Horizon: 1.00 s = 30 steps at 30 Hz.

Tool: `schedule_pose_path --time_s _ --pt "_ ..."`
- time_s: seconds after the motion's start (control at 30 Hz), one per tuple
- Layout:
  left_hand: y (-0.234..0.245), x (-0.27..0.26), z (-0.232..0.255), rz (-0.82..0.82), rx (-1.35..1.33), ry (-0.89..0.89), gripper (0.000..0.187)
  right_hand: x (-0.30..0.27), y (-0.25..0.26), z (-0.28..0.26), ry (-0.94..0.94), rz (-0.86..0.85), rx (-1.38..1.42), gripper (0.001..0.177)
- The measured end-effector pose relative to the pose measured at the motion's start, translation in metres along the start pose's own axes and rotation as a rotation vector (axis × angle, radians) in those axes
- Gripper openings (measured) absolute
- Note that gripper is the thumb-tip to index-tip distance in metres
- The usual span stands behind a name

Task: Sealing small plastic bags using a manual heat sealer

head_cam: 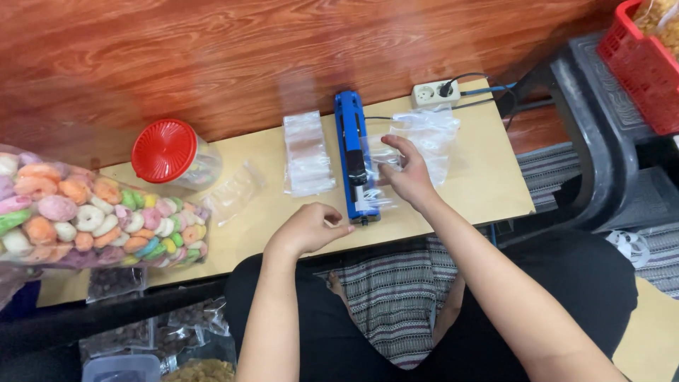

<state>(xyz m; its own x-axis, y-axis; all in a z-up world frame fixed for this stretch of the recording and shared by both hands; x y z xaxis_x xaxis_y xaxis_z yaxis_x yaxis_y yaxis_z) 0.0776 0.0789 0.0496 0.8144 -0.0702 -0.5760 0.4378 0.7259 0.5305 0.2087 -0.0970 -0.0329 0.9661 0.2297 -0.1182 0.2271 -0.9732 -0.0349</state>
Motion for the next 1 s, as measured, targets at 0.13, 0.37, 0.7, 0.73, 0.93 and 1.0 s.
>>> schedule_pose_path --time_s 0.13,0.37,0.7,0.73,0.93,1.0 --pt "-0.004 0.0 0.009 0.048 0.022 0.004 0.046 0.004 0.003 -0.003 0.008 0.043 -0.002 0.045" --pt "-0.067 0.007 0.025 -0.157 -0.206 -0.132 0.042 0.006 0.002 0.003 0.05 0.048 -0.137 0.043" --pt "-0.076 0.023 0.023 0.096 0.117 -0.259 0.08 -0.004 -0.001 -0.007 0.006 0.077 -0.043 0.041" --pt "-0.076 0.025 0.023 0.098 0.118 -0.26 0.08 -0.003 -0.001 -0.008 0.007 0.076 -0.043 0.041" --pt "-0.075 0.031 0.024 0.279 0.44 -0.262 0.066 -0.001 0.002 0.001 0.004 0.121 -0.052 0.03" --pt "-0.072 0.029 0.031 0.41 0.499 -0.324 0.056 0.001 0.002 0.001 0.025 0.124 -0.156 0.029"
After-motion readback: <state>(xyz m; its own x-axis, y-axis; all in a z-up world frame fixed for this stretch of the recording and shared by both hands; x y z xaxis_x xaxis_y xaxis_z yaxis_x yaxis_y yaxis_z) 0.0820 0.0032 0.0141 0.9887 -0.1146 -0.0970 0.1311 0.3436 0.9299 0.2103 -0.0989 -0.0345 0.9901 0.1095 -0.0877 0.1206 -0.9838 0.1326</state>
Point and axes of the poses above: each hand's wrist, its own x-axis towards the middle knuckle, its own y-axis out of the back of the hand, z = x × y, the point moved 7 cm from there along x, towards the middle knuckle, and after that the axes turned 2 degrees about -x, right-handed, at the moved point
